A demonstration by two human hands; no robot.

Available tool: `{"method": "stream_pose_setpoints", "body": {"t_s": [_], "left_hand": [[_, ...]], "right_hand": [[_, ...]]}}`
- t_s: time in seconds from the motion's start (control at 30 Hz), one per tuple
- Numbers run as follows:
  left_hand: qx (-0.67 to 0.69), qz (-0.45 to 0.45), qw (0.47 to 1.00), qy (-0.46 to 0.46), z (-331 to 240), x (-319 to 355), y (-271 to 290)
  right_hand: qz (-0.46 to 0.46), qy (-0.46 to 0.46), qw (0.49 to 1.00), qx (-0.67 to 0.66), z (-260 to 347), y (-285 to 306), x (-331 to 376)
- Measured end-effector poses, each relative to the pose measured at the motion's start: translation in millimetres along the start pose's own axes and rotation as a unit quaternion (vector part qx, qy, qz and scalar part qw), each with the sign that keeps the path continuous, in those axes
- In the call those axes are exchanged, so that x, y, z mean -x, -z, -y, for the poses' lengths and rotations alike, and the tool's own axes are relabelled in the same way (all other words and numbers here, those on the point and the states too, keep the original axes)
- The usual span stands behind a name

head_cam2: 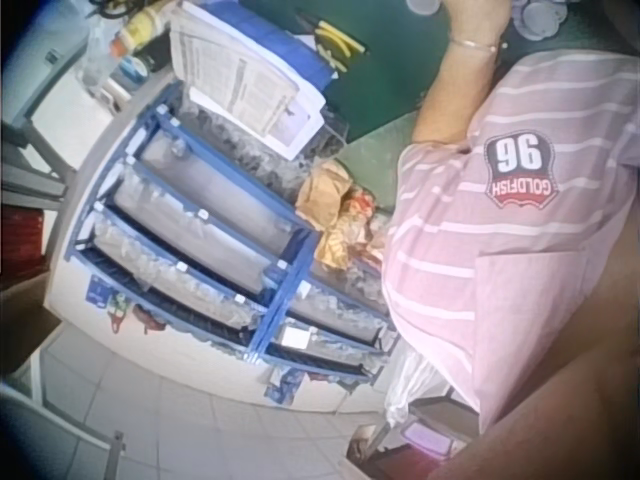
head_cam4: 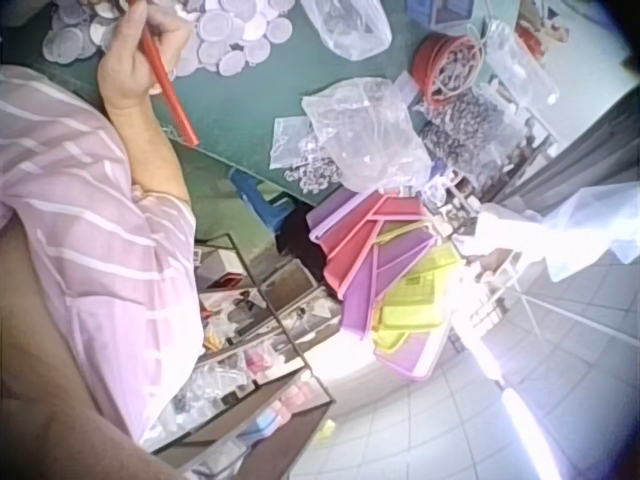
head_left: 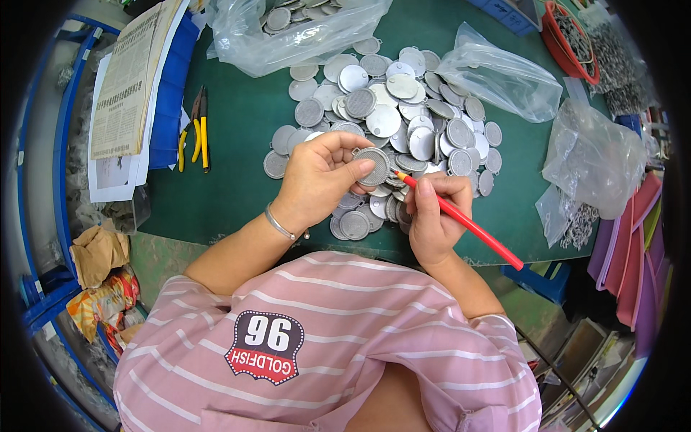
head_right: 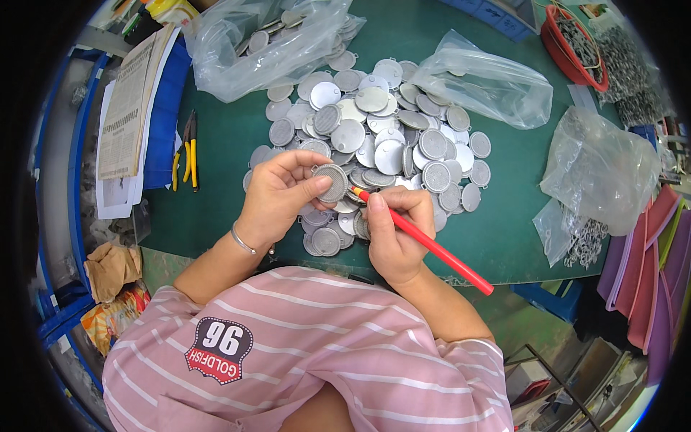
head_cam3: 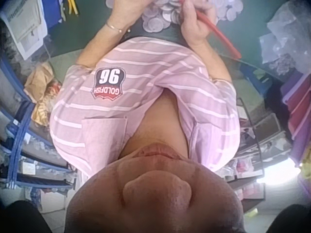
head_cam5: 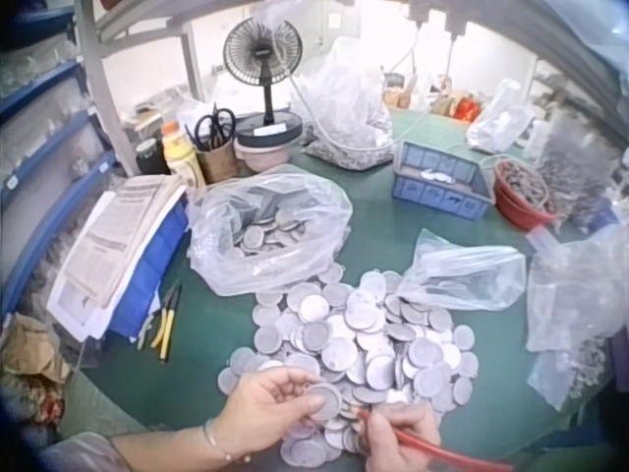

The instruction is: The person picks up metal discs from a pile one at a time, turns them over by hand, and moves them to different spots on the table near a plastic bag.

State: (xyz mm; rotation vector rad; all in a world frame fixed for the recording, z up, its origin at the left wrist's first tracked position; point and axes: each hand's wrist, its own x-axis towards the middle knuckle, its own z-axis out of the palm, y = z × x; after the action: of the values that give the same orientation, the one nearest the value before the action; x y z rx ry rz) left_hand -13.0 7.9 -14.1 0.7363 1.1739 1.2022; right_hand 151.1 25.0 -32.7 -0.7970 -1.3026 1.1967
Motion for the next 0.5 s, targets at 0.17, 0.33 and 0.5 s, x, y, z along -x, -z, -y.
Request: {"method": "stream_pose_setpoints", "body": {"t_s": [0.17, 0.33, 0.5], "left_hand": [[-0.001, 0.008, 1.000, -0.011, 1.5, -0.6, 0.8], [-0.016, 0.011, 1.000, -0.018, 1.4, -0.1, 0.3], [-0.021, 0.003, 1.000, -0.021, 1.6, 0.2, -1.6]], "right_hand": [[0.005, 0.003, 1.000, -0.001, -0.9, -0.4, -0.1], [0.004, -0.013, 1.000, -0.010, 1.6, -2.5, -1.3], [0.013, -0.014, 1.000, -0.005, 1.8, -4.0, -2.2]]}}
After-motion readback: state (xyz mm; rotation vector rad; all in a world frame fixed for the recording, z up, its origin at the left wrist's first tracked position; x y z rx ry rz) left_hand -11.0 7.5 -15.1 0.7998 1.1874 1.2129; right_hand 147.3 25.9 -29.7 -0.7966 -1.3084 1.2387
